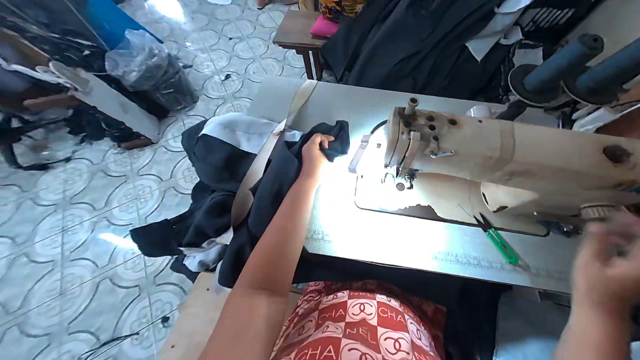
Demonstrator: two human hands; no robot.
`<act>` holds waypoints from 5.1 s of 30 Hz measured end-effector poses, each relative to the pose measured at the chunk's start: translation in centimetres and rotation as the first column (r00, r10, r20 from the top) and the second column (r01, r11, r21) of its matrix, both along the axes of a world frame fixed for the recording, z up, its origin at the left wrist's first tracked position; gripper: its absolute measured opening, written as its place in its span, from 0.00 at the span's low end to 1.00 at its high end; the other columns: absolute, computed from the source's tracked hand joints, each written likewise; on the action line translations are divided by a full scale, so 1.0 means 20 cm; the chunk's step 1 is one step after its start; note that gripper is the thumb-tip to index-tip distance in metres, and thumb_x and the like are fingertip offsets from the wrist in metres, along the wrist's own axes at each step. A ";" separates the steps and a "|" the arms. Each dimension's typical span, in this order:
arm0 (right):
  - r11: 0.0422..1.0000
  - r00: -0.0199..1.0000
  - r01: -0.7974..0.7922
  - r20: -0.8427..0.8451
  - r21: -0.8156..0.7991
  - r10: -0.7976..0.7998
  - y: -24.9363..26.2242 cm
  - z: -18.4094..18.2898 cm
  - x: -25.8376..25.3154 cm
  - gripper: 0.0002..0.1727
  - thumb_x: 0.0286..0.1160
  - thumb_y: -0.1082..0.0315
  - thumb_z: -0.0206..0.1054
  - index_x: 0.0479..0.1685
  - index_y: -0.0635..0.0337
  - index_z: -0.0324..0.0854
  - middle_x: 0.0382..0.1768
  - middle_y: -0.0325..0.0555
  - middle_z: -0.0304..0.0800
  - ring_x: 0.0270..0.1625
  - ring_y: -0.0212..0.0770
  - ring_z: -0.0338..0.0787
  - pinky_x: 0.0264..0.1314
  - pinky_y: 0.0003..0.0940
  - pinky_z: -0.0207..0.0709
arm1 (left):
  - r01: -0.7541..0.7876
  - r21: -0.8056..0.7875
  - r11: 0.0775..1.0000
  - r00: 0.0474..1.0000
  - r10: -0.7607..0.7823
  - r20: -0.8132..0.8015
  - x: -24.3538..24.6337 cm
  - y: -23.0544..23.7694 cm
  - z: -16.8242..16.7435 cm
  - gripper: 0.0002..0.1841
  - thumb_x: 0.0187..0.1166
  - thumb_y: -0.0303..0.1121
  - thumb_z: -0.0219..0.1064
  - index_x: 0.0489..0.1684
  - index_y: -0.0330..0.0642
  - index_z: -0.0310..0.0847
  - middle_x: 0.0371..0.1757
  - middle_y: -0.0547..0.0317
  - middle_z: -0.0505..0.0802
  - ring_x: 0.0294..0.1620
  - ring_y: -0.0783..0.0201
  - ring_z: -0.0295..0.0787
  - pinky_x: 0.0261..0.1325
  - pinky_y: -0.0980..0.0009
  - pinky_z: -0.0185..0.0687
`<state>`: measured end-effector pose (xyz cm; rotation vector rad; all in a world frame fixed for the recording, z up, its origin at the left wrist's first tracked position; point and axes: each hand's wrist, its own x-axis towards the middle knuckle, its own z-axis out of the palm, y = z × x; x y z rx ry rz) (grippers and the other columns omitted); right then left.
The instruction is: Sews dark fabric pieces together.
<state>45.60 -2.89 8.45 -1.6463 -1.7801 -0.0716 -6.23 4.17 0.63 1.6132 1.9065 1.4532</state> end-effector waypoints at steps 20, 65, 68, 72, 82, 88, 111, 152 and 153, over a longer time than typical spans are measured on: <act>0.735 0.925 -0.302 0.000 -0.608 0.380 0.07 -0.20 -1.62 0.19 0.87 0.62 0.58 0.63 0.63 0.88 0.61 0.62 0.90 0.68 0.58 0.88 0.74 0.54 0.76 | 0.016 0.258 0.966 0.880 -0.136 0.454 -0.02 -0.09 -0.09 0.10 0.62 0.12 0.59 0.18 0.35 0.67 0.46 0.45 0.91 0.56 0.62 0.88 0.62 0.66 0.81; 0.188 0.553 -0.553 -0.189 -0.811 0.811 -0.44 -0.72 -1.40 0.21 0.90 0.58 0.56 0.73 0.56 0.82 0.69 0.59 0.87 0.75 0.59 0.84 0.80 0.62 0.70 | -0.361 -0.268 0.893 0.915 0.284 -0.285 -0.29 -1.18 0.29 0.09 0.85 0.24 0.61 0.53 0.35 0.86 0.59 0.45 0.90 0.57 0.54 0.89 0.61 0.55 0.87; 0.174 0.493 -0.713 -0.310 -0.679 0.813 -0.51 -0.65 -1.29 0.17 0.87 0.66 0.56 0.60 0.69 0.85 0.52 0.66 0.92 0.58 0.63 0.93 0.65 0.60 0.82 | -0.334 -0.339 0.879 0.920 0.227 -0.319 -0.29 -1.23 0.26 0.10 0.84 0.22 0.61 0.49 0.37 0.89 0.53 0.48 0.93 0.52 0.54 0.92 0.59 0.53 0.87; 0.561 0.674 -0.738 -0.436 -0.374 0.597 -0.58 -0.35 -0.91 0.18 0.77 0.68 0.55 0.51 0.73 0.85 0.36 0.53 0.93 0.37 0.35 0.92 0.42 0.35 0.86 | -0.242 -0.403 0.883 0.944 0.118 -0.309 -0.30 -1.20 0.17 0.14 0.86 0.22 0.58 0.62 0.38 0.87 0.67 0.46 0.90 0.70 0.52 0.87 0.73 0.51 0.81; 0.659 0.663 -0.730 -0.423 -0.182 0.618 -0.73 -0.27 -0.82 0.18 0.92 0.55 0.57 0.47 0.61 0.83 0.40 0.44 0.92 0.44 0.25 0.91 0.51 0.19 0.85 | 0.543 -0.170 0.822 0.737 -0.564 -0.373 0.49 -1.09 0.12 0.32 0.72 0.63 0.69 0.74 0.61 0.81 0.82 0.51 0.81 0.87 0.41 0.69 0.84 0.25 0.51; 0.680 0.750 -0.621 -0.041 -0.389 0.661 -0.63 -0.19 -0.77 0.16 0.63 0.54 0.79 0.42 0.55 0.92 0.36 0.44 0.96 0.36 0.44 0.96 0.33 0.47 0.90 | 0.570 -0.353 0.742 0.566 -0.666 -0.486 0.30 -0.93 0.20 0.08 0.64 0.31 0.79 0.29 0.41 0.84 0.24 0.53 0.90 0.27 0.50 0.92 0.34 0.49 0.88; 0.918 0.973 -0.075 0.175 -0.390 0.153 -0.05 -0.35 -0.63 0.18 0.87 0.66 0.59 0.65 0.67 0.84 0.62 0.71 0.85 0.67 0.76 0.82 0.59 0.73 0.77 | 0.448 -0.382 0.808 0.696 -0.584 -0.419 0.38 -0.89 0.18 0.15 0.89 0.41 0.60 0.61 0.54 0.91 0.70 0.59 0.91 0.78 0.52 0.81 0.79 0.42 0.73; 0.900 0.959 -0.172 0.142 -0.400 0.247 -0.52 -0.30 -1.13 0.20 0.69 0.68 0.68 0.56 0.74 0.86 0.53 0.67 0.91 0.30 0.55 0.95 0.28 0.47 0.87 | 0.335 -0.318 0.887 0.801 -0.446 -0.401 0.47 -0.83 -0.09 0.25 0.81 0.49 0.67 0.72 0.47 0.84 0.82 0.53 0.81 0.88 0.48 0.69 0.82 0.28 0.57; 0.904 0.959 -0.173 0.144 -0.392 0.246 -0.52 -0.31 -1.14 0.20 0.69 0.69 0.68 0.57 0.74 0.86 0.52 0.66 0.91 0.29 0.55 0.94 0.28 0.46 0.87 | 0.351 -0.309 0.884 0.793 -0.457 -0.404 0.48 -0.85 -0.10 0.24 0.81 0.50 0.67 0.70 0.49 0.85 0.81 0.55 0.82 0.88 0.47 0.69 0.82 0.28 0.59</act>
